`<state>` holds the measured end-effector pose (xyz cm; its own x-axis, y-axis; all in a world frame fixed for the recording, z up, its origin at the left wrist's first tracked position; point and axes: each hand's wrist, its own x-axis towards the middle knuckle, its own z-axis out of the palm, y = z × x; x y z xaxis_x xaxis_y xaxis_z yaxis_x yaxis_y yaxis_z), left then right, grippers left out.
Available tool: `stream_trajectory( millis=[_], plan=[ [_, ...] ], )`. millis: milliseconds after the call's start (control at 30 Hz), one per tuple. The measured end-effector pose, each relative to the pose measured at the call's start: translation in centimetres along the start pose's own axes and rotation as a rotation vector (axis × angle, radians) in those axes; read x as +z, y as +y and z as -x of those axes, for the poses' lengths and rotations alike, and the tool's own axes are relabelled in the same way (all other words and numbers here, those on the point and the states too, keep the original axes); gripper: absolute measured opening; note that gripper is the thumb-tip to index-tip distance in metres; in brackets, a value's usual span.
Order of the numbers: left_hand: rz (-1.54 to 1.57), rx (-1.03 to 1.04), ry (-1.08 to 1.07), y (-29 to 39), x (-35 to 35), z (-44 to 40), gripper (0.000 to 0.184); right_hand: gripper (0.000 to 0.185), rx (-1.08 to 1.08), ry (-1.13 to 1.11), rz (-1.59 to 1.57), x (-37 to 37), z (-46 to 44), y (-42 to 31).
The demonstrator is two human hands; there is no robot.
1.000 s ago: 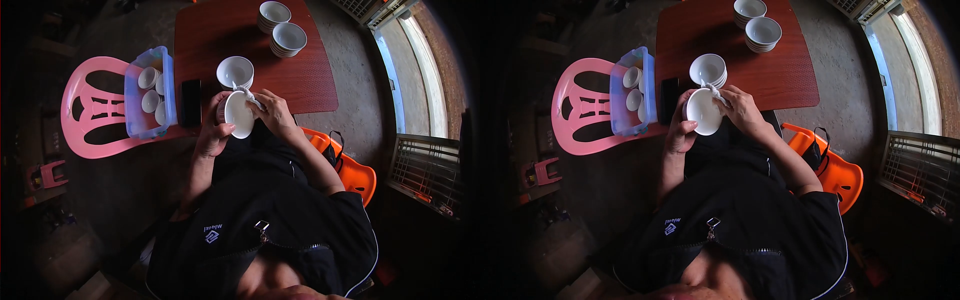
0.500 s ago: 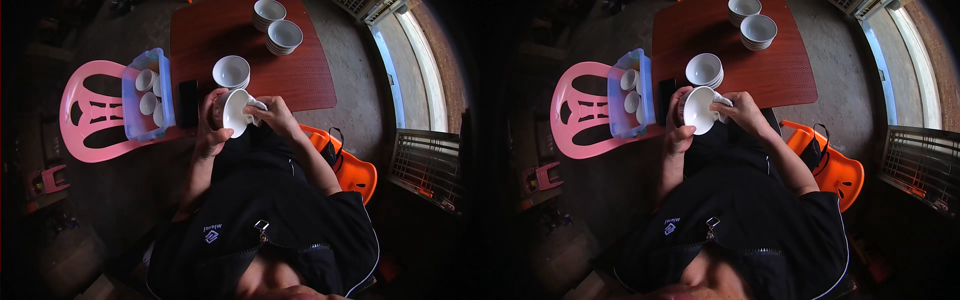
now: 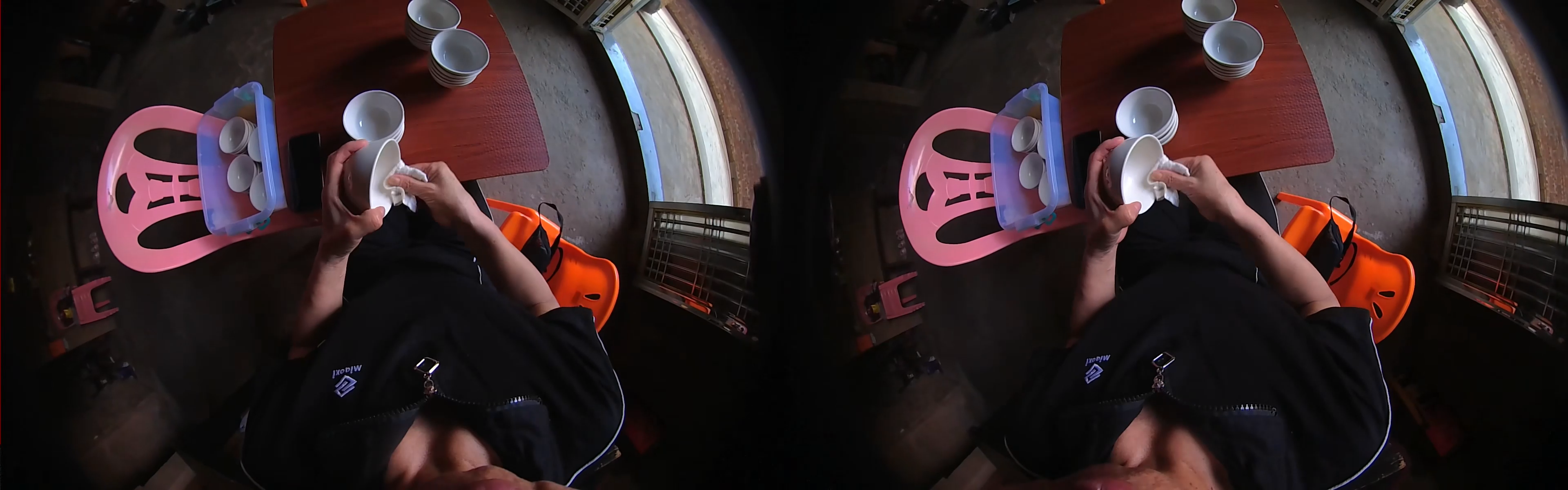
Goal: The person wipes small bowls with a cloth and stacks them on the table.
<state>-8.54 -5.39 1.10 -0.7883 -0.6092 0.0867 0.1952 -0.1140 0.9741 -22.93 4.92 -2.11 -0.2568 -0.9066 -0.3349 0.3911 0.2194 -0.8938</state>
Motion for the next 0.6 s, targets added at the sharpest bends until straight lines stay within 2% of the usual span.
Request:
stream_trajectory(
  millis=[33, 67, 133, 167, 233, 267, 300, 333, 367, 400, 467, 500, 567, 600],
  plan=[
    [-0.104, 0.066, 0.044, -0.3, 0.0, 0.1, 0.08, 0.026, 0.089, -0.055, -0.193, 0.1, 0.1, 0.7],
    [-0.104, 0.062, 0.04, -0.7, -0.1, 0.0, 0.08, 0.028, 0.093, -0.098, -0.192, -0.1, -0.1, 1.3],
    [-0.103, 0.068, 0.083, -0.8, 0.1, -0.2, 0.08, 0.027, -0.05, 0.061, 0.237, -0.2, 0.1, -0.6],
    [0.011, -0.001, 0.021, -0.5, 0.2, -0.2, 0.08, 0.029, -0.19, 0.207, 0.431, 0.1, 0.0, -1.6],
    [0.123, -0.105, -0.09, 0.3, 0.5, -0.1, 0.08, 0.029, -0.802, 0.379, 0.865, -0.1, -0.6, -2.3],
    [0.122, -0.106, -0.086, 0.5, 0.5, 0.0, 0.08, 0.028, -1.047, 0.281, 0.931, -0.6, -1.2, -2.5],
    [0.092, -0.121, -0.1, 0.8, 0.2, 0.0, 0.081, 0.028, -1.045, 0.28, 0.928, -0.5, -1.1, -2.6],
    [0.062, -0.136, -0.118, 0.9, -0.2, -0.1, 0.081, 0.026, -0.892, 0.256, 0.862, -0.3, -0.9, -2.7],
    [-0.127, -0.076, -0.073, 0.6, -0.9, 0.1, 0.08, 0.026, -0.74, 0.229, 0.795, -0.2, -0.8, -2.7],
    [-0.126, -0.075, -0.069, 0.7, -0.8, 0.1, 0.08, 0.026, -0.465, 0.191, 0.623, 0.3, -0.6, -2.1],
    [-0.145, 0.065, 0.032, 0.7, -0.1, 0.2, 0.077, 0.027, -0.022, 0.016, 0.196, 0.8, -0.2, -0.9],
    [-0.131, 0.095, 0.09, 0.4, 0.3, 0.6, 0.076, 0.028, 0.051, -0.068, -0.07, 0.8, -0.4, 0.7],
    [-0.412, 0.363, 0.096, -1.2, 0.2, 0.5, 0.075, 0.03, -0.004, -0.061, -0.116, 0.9, -1.0, 2.1],
    [-0.491, 0.362, 0.061, -1.7, 0.0, 0.6, 0.08, 0.032, -0.059, -0.057, -0.156, 0.9, -1.1, 2.4]
  ],
)
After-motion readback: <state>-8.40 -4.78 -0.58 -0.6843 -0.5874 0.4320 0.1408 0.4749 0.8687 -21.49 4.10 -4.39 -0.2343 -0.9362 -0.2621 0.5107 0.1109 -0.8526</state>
